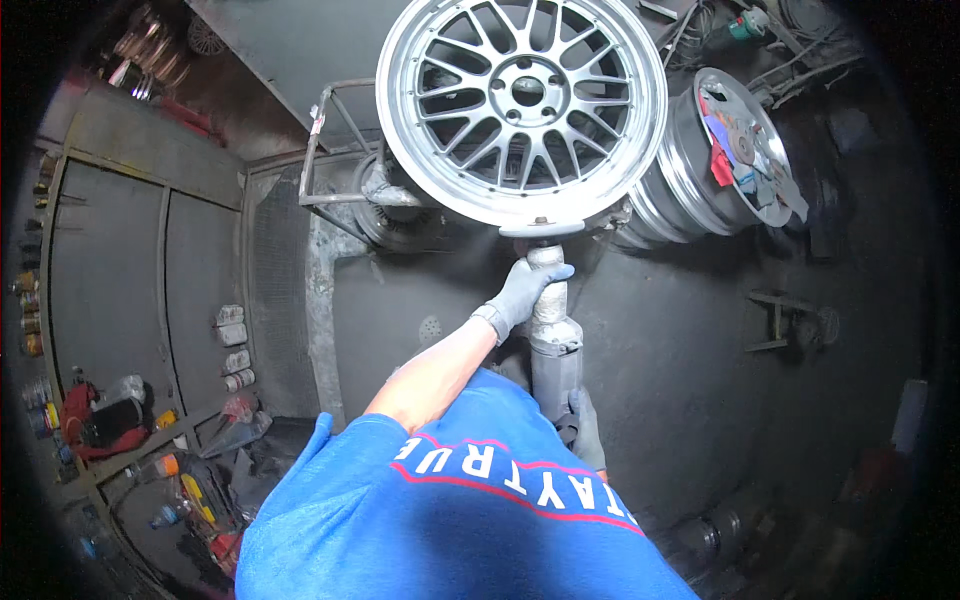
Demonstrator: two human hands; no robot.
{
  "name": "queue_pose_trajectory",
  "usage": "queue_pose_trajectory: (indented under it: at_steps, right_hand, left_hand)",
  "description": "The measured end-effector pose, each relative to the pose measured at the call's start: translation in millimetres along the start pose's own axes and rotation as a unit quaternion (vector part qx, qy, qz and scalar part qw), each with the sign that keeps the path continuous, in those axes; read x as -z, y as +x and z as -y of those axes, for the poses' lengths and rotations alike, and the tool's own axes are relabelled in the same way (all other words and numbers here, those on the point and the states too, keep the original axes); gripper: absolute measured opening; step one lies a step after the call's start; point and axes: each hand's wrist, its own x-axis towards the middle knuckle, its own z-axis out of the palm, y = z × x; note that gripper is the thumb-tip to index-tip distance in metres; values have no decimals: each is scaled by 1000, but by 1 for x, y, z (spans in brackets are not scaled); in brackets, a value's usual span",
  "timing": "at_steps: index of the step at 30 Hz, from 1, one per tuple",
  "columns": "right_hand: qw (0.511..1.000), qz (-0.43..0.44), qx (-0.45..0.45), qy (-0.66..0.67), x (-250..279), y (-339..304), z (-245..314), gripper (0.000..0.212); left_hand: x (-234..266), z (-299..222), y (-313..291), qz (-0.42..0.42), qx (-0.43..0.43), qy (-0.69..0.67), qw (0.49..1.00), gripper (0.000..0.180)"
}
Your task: The person uses a handheld rotary polisher with a buffing pad to polish the outer rim of a silver alloy wheel. The wheel is mounted on a stand, and the person moves the tool along the rim edge repeatedly, occasionally pausing to reposition the wheel.
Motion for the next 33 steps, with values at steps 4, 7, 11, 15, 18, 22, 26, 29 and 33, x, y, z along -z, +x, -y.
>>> queue_pose_trajectory:
  at_steps: [4,7,11,15,18,22,26,29,33]
  right_hand:
    - [1000,-4,-16,20,-60,-23,-26,65]
    - [999,29,-8,19,-77,-14,-51,63]
    - [986,146,5,75,-98,10,-61,61]
    - [988,153,6,17,-118,25,-38,61]
    - [985,173,4,5,-131,24,-15,62]
    - [982,169,39,-72,-104,58,-17,60]
    - [977,156,84,-120,-66,56,4,56]
    - [974,131,85,-163,-18,46,27,57]
    - [976,64,91,-189,49,40,51,59]
  left_hand:
    - [40,-29,-21,-9,0,37,999,26]
    - [67,-49,-31,-8,-29,61,998,27]
    - [86,-84,-41,-53,-33,83,995,34]
    - [100,-111,-39,-76,-72,108,989,37]
    - [99,-125,-33,-114,-117,106,981,39]
    - [92,-123,-25,-126,-135,62,981,26]
    - [72,-94,-20,-126,-118,36,984,41]
    - [47,-51,-9,-133,-87,10,987,44]
    - [-19,-14,-3,-116,-52,-5,992,31]
